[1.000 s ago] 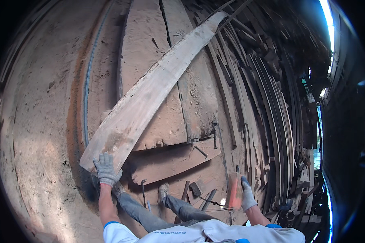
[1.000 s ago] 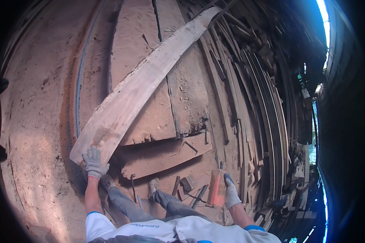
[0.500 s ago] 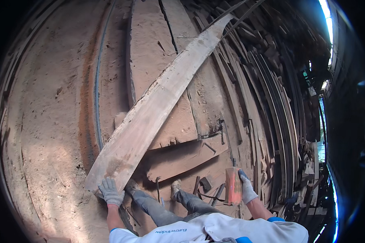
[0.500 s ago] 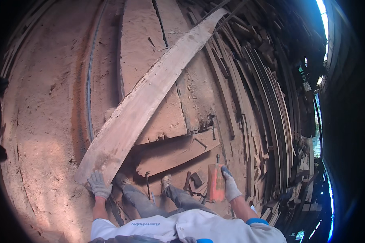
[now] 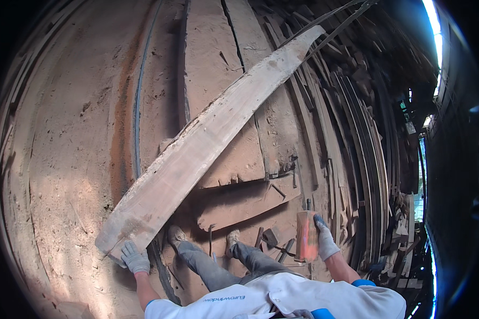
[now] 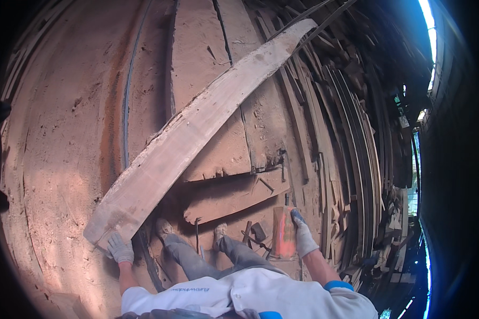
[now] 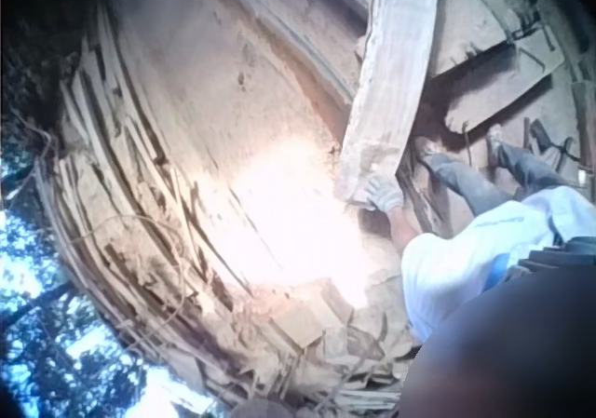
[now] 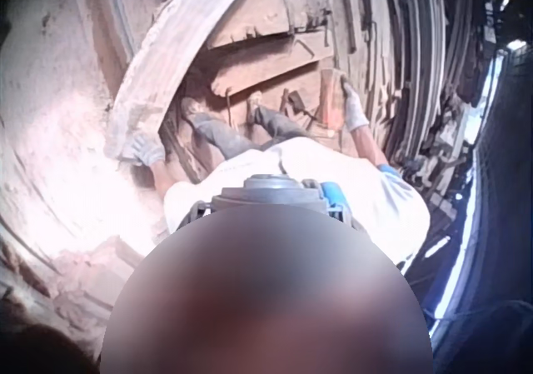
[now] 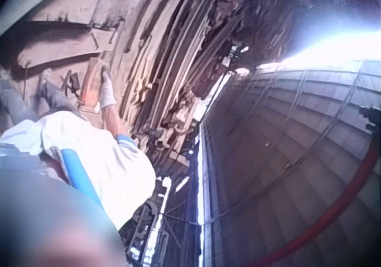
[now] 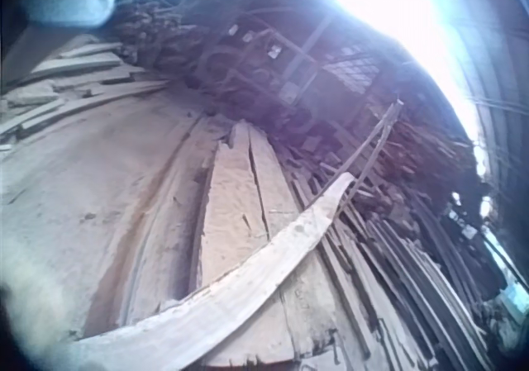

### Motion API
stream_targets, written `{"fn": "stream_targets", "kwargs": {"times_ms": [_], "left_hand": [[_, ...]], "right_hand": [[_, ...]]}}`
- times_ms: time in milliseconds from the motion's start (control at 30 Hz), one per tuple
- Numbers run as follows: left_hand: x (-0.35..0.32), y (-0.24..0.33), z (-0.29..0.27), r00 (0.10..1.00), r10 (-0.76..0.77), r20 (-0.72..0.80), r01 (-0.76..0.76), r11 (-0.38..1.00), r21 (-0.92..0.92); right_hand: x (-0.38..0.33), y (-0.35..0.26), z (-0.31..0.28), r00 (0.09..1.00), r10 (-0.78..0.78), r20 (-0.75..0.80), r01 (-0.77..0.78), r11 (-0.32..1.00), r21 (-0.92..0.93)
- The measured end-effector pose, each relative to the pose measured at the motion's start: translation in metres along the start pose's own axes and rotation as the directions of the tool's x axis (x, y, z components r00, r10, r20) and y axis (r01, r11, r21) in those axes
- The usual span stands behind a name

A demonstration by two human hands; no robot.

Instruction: The person walks through a cluttered woodworking area, picks up a long wooden plank, and moves it to a different location. They then handle a small red tool and a strap, moving around the workspace among scattered wood pieces.

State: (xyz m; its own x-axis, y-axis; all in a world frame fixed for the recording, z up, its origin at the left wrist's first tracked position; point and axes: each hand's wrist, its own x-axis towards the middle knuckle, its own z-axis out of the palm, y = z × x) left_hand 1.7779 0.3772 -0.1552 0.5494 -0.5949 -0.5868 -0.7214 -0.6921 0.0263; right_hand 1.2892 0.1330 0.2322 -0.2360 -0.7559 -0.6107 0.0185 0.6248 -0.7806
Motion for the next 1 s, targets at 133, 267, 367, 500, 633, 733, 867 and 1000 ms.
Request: {"fn": "stream_targets", "kwargs": {"times_ms": [133, 267, 367, 500, 633, 733, 867, 1000], "left_hand": [[0.010, -0.027, 0.025, 0.996, -0.040, -0.079, 0.034, 0.996, -0.079], [0.022, -0.056, 0.078, 0.938, -0.265, -0.223, 0.178, 0.921, -0.348], [0.038, -0.071, 0.127, 0.908, -0.401, -0.125, 0.338, 0.875, -0.347], [0.060, -0.059, 0.174, 0.884, -0.107, 0.456, -0.340, 0.522, 0.782], [0.123, -0.029, 0.177, 0.785, -0.044, 0.617, -0.163, -0.977, 0.137], [0.151, -0.012, 0.170, 0.801, -0.159, 0.577, -0.249, -0.965, 0.079], [0.173, -0.017, 0.148, 0.798, -0.261, 0.543, -0.338, -0.940, 0.046], [0.183, -0.017, 0.143, 0.847, -0.190, 0.497, -0.303, -0.940, 0.158]], "right_hand": [[-0.012, 0.007, 0.015, 0.999, -0.028, 0.019, 0.029, 0.998, -0.055], [-0.028, 0.020, 0.031, 0.997, -0.027, 0.067, 0.033, 0.996, -0.085], [-0.032, 0.032, 0.037, 0.999, -0.011, 0.050, 0.016, 0.995, -0.099], [-0.020, 0.054, 0.039, 0.995, -0.051, 0.085, 0.060, 0.992, -0.109], [-0.002, 0.077, 0.043, 0.997, -0.020, 0.081, 0.038, 0.971, -0.235], [0.007, 0.084, 0.049, 1.000, 0.009, 0.004, -0.007, 0.945, -0.327], [0.007, 0.080, 0.067, 0.994, 0.069, 0.090, -0.040, 0.958, -0.283], [-0.002, 0.075, 0.082, 0.999, 0.024, 0.042, -0.013, 0.969, -0.246]]}}
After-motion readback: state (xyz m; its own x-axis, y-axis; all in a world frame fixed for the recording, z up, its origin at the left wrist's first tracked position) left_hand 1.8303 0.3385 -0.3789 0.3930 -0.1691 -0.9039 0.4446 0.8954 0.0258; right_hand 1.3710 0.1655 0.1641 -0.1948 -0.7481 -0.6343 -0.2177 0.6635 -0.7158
